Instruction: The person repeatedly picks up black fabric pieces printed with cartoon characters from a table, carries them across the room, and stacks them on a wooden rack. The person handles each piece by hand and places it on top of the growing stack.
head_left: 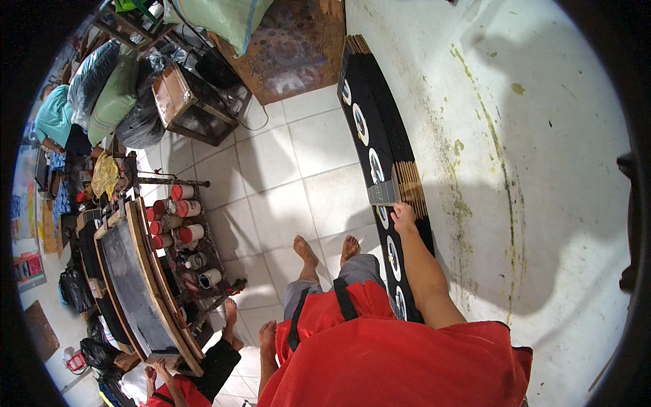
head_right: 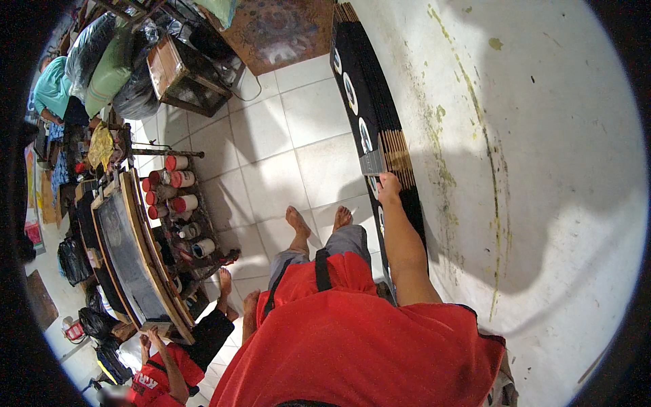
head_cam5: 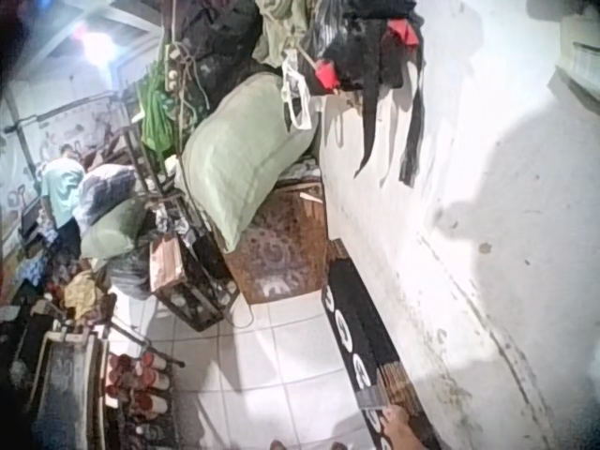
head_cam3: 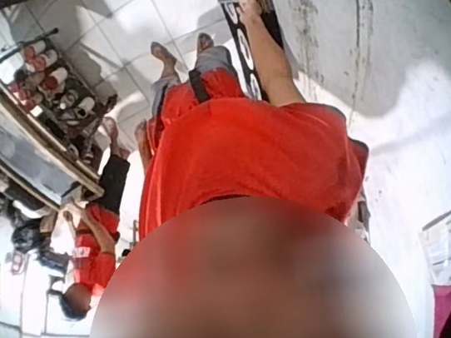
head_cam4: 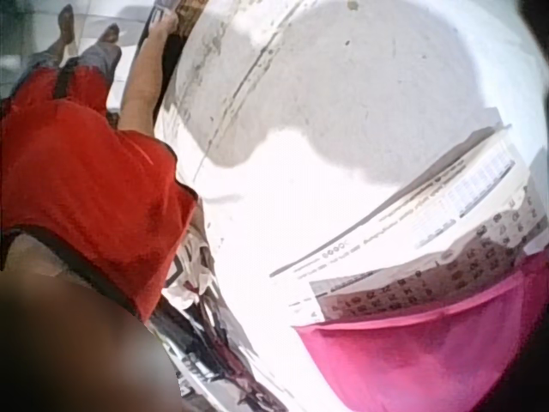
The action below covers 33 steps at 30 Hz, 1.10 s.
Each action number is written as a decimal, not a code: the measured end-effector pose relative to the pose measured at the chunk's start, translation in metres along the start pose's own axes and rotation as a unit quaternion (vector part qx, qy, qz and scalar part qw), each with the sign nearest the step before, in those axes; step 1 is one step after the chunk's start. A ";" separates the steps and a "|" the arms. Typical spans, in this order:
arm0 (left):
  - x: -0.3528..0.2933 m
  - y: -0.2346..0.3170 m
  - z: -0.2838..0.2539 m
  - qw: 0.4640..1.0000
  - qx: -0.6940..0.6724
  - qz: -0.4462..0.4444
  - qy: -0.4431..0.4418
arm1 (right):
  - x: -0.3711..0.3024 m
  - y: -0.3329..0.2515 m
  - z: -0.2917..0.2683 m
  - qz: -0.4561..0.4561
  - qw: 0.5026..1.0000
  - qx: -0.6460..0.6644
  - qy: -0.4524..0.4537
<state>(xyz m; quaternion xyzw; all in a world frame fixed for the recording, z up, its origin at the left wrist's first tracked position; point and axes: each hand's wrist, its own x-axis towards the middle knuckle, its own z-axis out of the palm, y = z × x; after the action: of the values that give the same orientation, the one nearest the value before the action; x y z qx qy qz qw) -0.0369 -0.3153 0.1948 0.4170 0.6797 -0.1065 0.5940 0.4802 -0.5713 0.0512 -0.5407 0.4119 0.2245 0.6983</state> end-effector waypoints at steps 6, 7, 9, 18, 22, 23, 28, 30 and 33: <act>0.008 -0.009 -0.002 0.999 -0.033 0.013 0.005 | -0.002 0.000 0.002 0.007 1.000 0.017 -0.017; 0.011 -0.012 -0.003 0.999 -0.045 0.019 -0.002 | -0.003 0.000 0.003 0.010 1.000 0.025 -0.007; 0.018 -0.018 -0.007 0.998 -0.059 0.029 -0.002 | -0.006 0.001 0.001 0.005 1.000 0.006 -0.013; 0.037 -0.044 -0.001 0.981 0.118 0.156 -0.014 | -0.022 0.067 -0.033 -0.020 0.949 -0.315 -0.024; 0.065 -0.075 0.010 0.924 0.335 0.183 0.028 | -0.031 0.096 -0.046 -0.161 0.704 -0.678 -0.139; 0.074 -0.087 0.013 0.927 0.322 0.192 0.019 | -0.038 0.109 -0.042 -0.110 0.806 -0.578 -0.059; 0.114 -0.110 0.027 0.947 0.273 0.160 0.054 | -0.056 0.086 -0.016 -0.141 0.756 -0.629 -0.114; 0.104 -0.101 0.028 0.887 0.416 0.184 0.082 | -0.060 0.073 -0.002 -0.166 0.756 -0.621 -0.121; 0.074 -0.069 0.031 0.979 0.109 0.171 0.027 | -0.051 0.059 0.014 -0.211 0.713 -0.658 -0.118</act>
<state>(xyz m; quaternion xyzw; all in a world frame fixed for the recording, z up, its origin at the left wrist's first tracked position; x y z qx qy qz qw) -0.0585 -0.3461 0.0954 0.5920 0.5985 -0.0659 0.5357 0.4116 -0.5331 0.0607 -0.9054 -0.0505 0.3478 0.2382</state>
